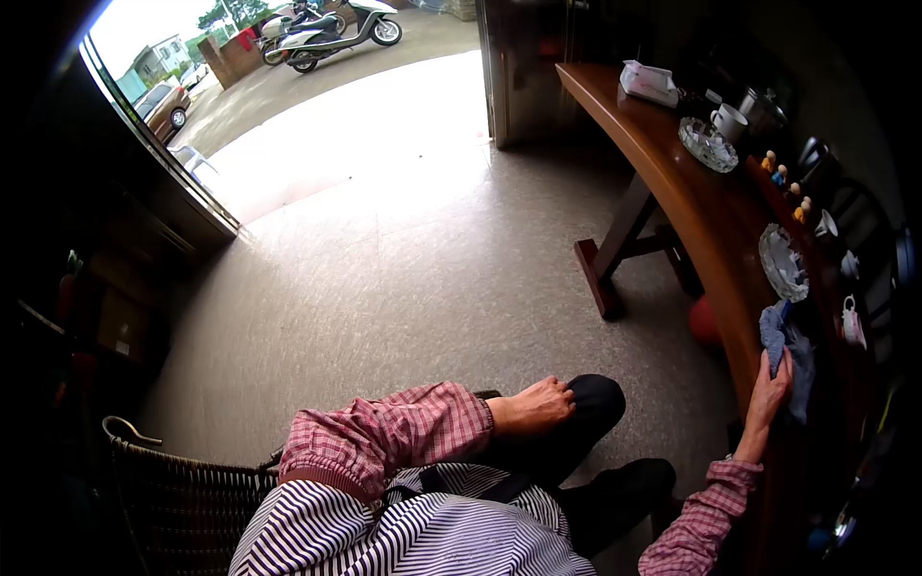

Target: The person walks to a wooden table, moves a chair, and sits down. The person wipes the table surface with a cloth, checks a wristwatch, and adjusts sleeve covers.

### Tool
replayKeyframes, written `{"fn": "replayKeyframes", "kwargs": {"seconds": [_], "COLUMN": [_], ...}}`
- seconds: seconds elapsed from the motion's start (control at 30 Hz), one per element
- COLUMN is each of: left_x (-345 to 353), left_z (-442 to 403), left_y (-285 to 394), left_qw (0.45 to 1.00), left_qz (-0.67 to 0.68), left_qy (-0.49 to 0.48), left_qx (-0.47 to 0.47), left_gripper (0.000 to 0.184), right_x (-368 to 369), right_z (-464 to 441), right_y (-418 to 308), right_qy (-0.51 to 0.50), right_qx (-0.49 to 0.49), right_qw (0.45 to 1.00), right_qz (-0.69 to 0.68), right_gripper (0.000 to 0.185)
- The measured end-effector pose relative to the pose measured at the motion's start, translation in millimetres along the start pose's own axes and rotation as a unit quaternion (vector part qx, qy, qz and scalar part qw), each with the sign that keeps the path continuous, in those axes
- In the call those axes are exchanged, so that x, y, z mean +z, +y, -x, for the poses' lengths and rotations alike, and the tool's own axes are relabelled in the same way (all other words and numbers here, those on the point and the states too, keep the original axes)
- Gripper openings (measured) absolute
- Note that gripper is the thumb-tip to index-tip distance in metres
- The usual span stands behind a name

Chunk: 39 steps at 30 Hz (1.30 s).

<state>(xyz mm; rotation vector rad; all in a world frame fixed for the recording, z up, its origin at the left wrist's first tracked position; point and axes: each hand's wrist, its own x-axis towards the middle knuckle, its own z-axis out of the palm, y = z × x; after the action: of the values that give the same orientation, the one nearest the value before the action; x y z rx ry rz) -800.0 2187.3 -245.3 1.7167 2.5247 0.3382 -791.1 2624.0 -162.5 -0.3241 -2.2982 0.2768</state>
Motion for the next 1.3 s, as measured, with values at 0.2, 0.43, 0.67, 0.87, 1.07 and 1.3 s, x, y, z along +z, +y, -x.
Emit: {"fn": "replayKeyframes", "kwargs": {"seconds": [0.2,0.43,0.67,0.87,1.07,1.3], "left_x": [2,10,16,10,3,2], "left_z": [0,-1,-2,-2,-2,-1], "left_y": [-1,-5,-6,-4,-2,4], "left_qw": [1.0,1.0,1.0,1.0,1.0,1.0], "left_qz": [-0.019,-0.019,-0.017,-0.023,0.005,0.022], "left_qy": [0.008,0.004,0.01,0.006,-0.022,-0.007], "left_qx": [0.004,0.007,0.007,0.003,-0.012,-0.011], "left_gripper": [0.016,0.016,0.016,0.016,0.016,0.015], "right_x": [3,-1,-4,-8,-12,-15], "right_z": [-2,-1,1,2,4,5], "right_y": [-1,-3,-11,-17,-24,-34], "right_qy": [-0.006,-0.035,-0.025,-0.018,-0.014,-0.006], "right_qx": [0.006,0.019,0.014,0.005,-0.001,-0.003], "right_qw": [1.0,0.999,0.999,1.0,1.0,0.999], "right_qz": [-0.009,0.004,0.024,0.006,0.013,0.04], "right_gripper": [0.033,0.037,0.04,0.034,0.033,0.028]}}
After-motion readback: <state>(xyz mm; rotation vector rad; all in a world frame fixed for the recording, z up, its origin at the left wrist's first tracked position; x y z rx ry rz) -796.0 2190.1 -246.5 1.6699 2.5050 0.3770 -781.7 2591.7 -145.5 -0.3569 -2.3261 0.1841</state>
